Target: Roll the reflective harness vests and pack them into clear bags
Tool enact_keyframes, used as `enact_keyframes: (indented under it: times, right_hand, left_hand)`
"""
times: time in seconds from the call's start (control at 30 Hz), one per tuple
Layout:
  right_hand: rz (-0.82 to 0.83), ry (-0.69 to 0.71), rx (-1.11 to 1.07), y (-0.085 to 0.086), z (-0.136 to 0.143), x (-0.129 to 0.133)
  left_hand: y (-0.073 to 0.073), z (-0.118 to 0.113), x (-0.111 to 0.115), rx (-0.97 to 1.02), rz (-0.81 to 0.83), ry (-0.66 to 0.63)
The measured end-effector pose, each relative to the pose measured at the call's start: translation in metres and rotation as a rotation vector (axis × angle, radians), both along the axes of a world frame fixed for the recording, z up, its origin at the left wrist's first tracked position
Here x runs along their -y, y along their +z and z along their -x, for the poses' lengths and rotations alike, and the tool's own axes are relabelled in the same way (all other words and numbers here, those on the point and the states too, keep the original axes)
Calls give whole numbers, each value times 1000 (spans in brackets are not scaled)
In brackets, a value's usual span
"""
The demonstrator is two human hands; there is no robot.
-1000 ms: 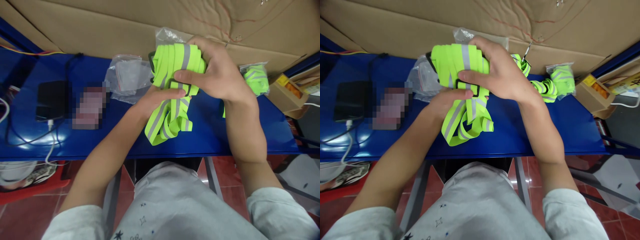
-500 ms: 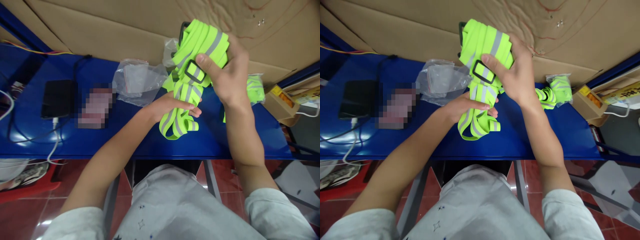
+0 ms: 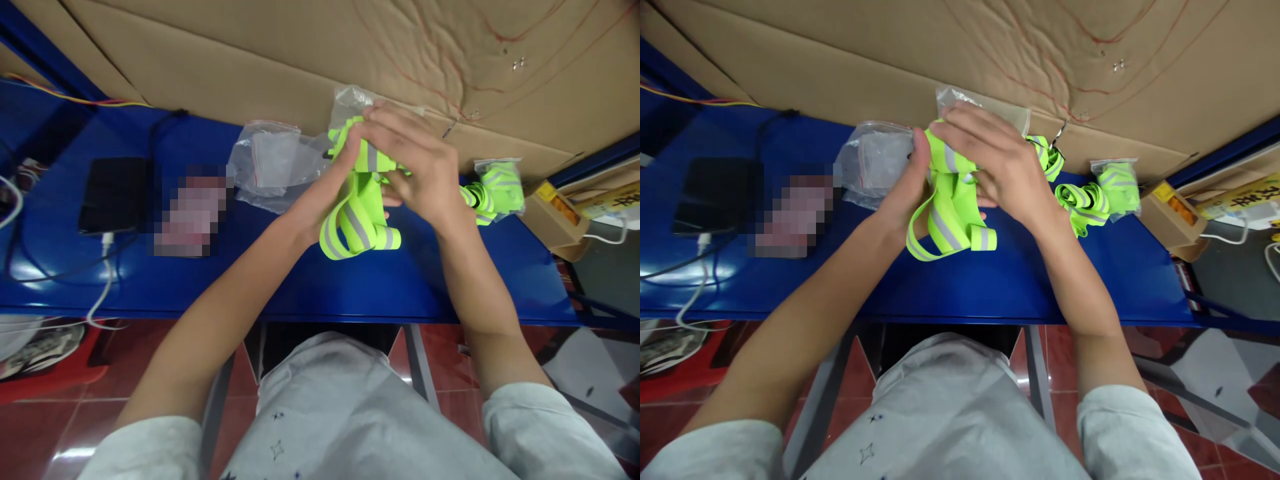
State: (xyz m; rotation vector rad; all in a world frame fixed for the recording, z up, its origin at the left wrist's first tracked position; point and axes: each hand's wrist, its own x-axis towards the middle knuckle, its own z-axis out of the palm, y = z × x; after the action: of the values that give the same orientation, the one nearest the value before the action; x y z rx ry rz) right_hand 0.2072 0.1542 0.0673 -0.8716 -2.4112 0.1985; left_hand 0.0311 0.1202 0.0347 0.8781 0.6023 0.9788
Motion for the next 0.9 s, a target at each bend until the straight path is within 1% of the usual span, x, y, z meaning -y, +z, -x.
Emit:
enact_keyframes:
  times: [0.1, 0.17, 0.23, 0.3, 0.33, 0.37, 0.47, 0.53, 0.67, 0.7, 0.77, 0.83, 0.9]
  right_hand:
    - [109, 94, 23, 7, 3, 3]
    - [207, 156, 2, 11, 3, 4]
    - [249, 127, -100, 13, 1, 5]
    - [229, 39, -239, 14, -3, 4]
    - [230, 17, -282, 14, -5, 3]
    - [258, 25, -288, 14, -7, 1]
    - [445, 104, -211, 10, -10, -5]
    - [506, 78, -218, 9, -10, -6]
    - [467, 11, -334, 8, -3, -1]
    - [463, 1, -376, 8, -1, -1]
    - [474, -10, -485, 5, 1, -1]
    - [509, -10, -594, 2, 2, -3]
    - [566, 5, -658, -1, 2, -7]
  left_hand:
    - [-4, 7, -9, 215, -73, 54]
    - [-10, 14, -14, 264, -148, 87]
    - [-17, 20, -16, 199, -170, 86]
    - [-22, 22, -14, 96, -147, 73]
    - [-25, 22, -12, 61, -133, 62]
    - [-27, 21, -10, 34, -122, 47]
    - [-32, 15, -6, -17, -96, 45]
    - [-34, 10, -5, -4, -77, 74]
    - [-33, 0, -4, 156, -30, 101]
    - [-33, -1, -4, 187, -21, 93]
    - [-32, -3, -1, 187, -19, 40]
    - [-31, -4, 2, 140, -21, -46]
    - [-33, -4, 4, 68, -37, -98]
